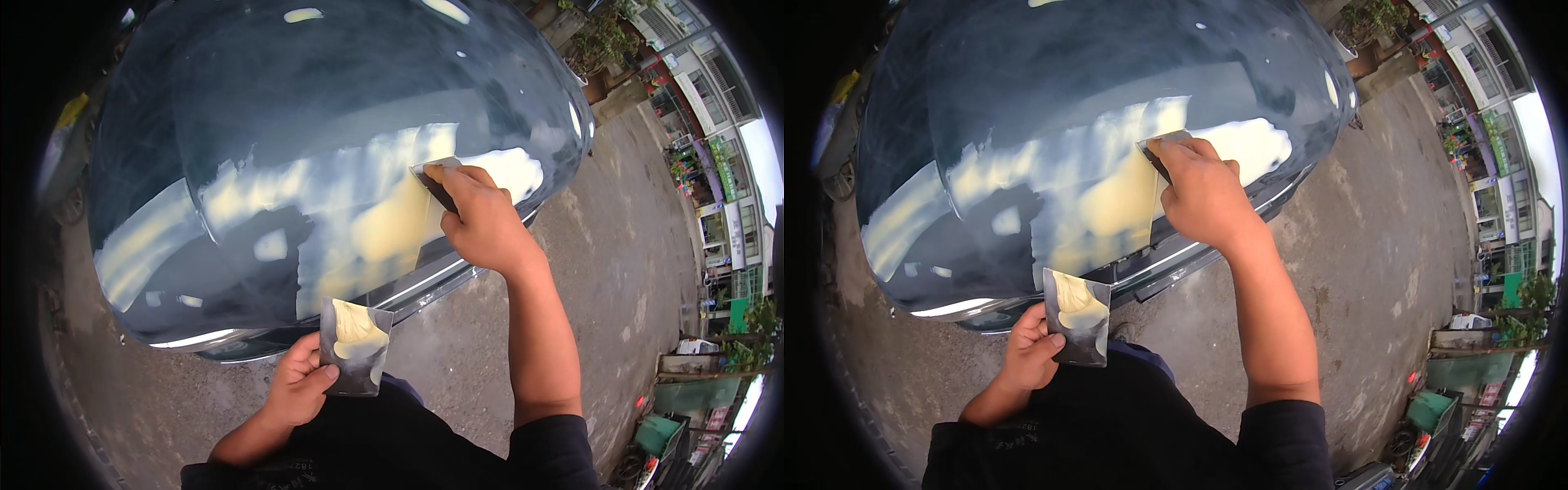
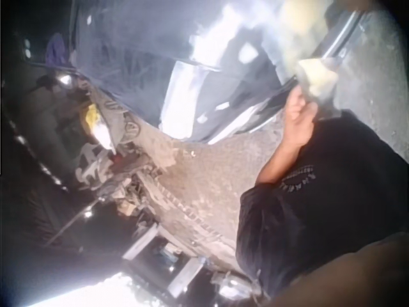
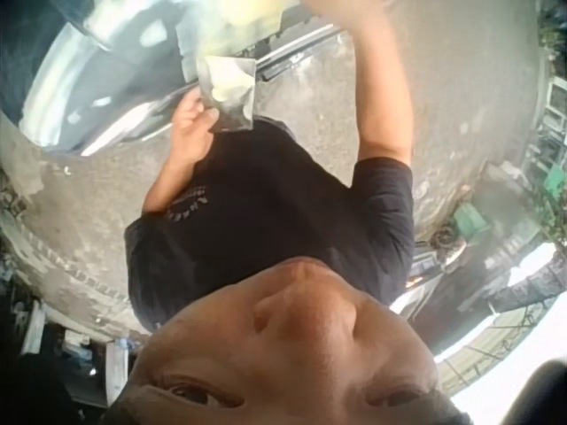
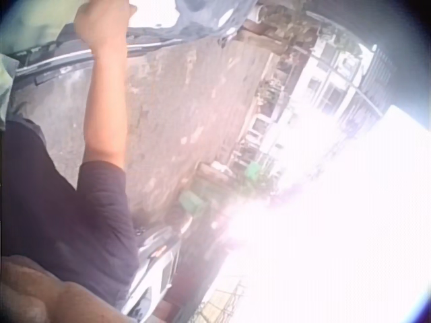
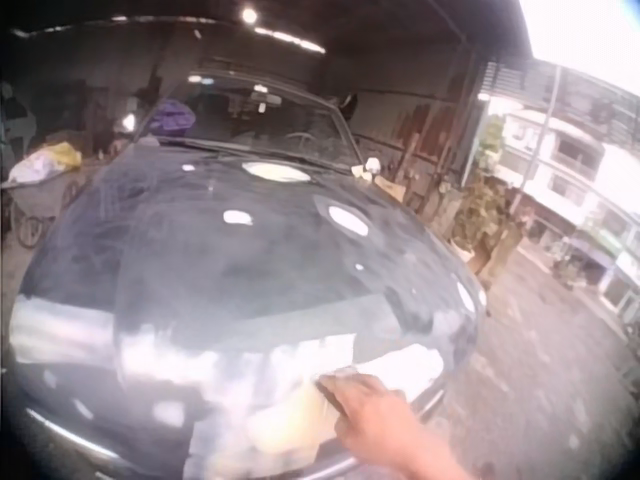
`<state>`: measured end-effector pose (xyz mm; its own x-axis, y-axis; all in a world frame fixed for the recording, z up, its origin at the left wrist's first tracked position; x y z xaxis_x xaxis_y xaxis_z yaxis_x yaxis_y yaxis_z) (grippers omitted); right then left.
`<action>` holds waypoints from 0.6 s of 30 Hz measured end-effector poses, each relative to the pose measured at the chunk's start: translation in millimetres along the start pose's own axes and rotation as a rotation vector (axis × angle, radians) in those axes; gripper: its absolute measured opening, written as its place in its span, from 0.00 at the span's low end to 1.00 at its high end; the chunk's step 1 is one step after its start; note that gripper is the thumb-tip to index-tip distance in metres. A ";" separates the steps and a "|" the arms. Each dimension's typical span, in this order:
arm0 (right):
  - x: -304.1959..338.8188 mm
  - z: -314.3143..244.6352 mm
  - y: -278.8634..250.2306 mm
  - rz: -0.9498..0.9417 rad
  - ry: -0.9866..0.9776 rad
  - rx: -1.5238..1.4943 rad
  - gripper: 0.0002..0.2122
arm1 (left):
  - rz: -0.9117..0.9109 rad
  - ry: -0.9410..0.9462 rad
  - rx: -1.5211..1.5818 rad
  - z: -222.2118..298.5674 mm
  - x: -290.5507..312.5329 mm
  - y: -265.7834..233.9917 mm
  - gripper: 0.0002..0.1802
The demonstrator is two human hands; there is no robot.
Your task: The person uses a small metal spreader to apply a yellowish body filler onto the hood of a dark-colored car. They repeatedly scoop filler from a larger metal palette and smooth it over several areas on the hood surface.
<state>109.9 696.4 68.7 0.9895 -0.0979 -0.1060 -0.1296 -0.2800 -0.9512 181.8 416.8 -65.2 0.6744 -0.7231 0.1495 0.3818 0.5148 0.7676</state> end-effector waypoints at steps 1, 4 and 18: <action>5.5 -1.7 1.2 0.006 0.004 -0.012 0.30 | 0.005 0.010 -0.001 1.4 0.2 -0.6 0.29; 21.4 -7.1 11.0 0.008 0.023 -0.002 0.30 | 0.020 0.039 0.013 6.5 0.7 -0.1 0.29; 94.1 -15.5 67.0 0.205 -0.049 0.057 0.33 | 0.103 0.084 0.003 20.2 7.4 -6.8 0.31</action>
<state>193.4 653.6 -0.6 0.9448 -0.1002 -0.3120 -0.3264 -0.2043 -0.9229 171.4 398.6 -56.7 0.7604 -0.6255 0.1748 0.3060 0.5824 0.7531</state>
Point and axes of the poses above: each hand's wrist, its own x-axis away from the middle knuckle, its own y-axis out of the palm, z = x × y, the point moved 8 cm from there along -x, towards the middle knuckle, and after that the axes turned 4 degrees about x, right-handed, at the moved point
